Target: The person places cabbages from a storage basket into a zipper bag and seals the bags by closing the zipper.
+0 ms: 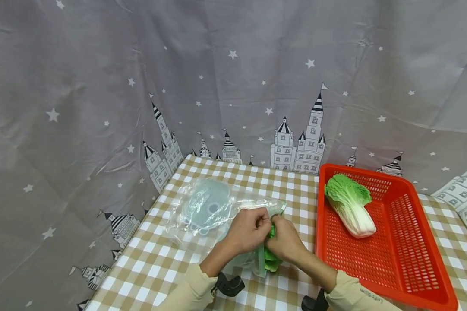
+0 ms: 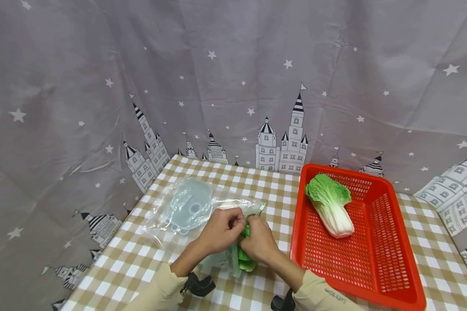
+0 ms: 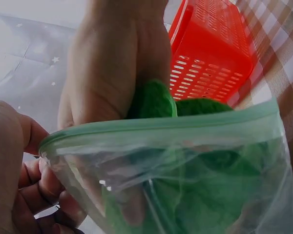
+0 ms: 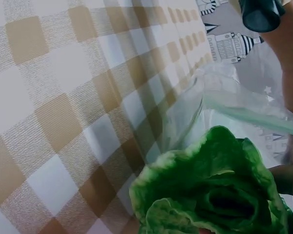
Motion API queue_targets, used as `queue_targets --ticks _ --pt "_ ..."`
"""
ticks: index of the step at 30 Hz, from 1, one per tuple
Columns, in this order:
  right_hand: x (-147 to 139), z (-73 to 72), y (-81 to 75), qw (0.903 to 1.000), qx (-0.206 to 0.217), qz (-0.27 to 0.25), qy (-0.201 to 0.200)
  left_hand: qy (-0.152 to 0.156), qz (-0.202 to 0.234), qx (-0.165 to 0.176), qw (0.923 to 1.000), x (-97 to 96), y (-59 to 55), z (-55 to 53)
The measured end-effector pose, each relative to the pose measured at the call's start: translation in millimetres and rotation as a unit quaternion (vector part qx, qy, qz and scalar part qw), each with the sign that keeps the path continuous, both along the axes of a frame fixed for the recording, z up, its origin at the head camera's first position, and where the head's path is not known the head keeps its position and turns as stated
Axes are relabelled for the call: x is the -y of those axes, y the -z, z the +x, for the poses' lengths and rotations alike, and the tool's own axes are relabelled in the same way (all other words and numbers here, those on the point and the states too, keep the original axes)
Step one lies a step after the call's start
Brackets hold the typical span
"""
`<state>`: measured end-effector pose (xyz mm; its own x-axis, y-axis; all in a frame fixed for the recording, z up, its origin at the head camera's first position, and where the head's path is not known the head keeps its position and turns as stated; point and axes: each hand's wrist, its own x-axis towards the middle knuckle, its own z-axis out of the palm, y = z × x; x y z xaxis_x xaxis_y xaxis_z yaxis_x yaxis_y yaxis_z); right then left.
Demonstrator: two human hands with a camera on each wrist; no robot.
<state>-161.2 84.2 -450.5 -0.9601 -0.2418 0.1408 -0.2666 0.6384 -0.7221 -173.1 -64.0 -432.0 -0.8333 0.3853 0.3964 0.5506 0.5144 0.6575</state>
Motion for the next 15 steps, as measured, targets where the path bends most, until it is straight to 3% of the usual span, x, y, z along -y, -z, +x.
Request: queue_targets --ticks 15 --pt "3 -1.7 25.0 0.9986 -0.039 -0.032 -0.016 0.003 0.007 0.017 0.9998 -3.1 0.3 4.7"
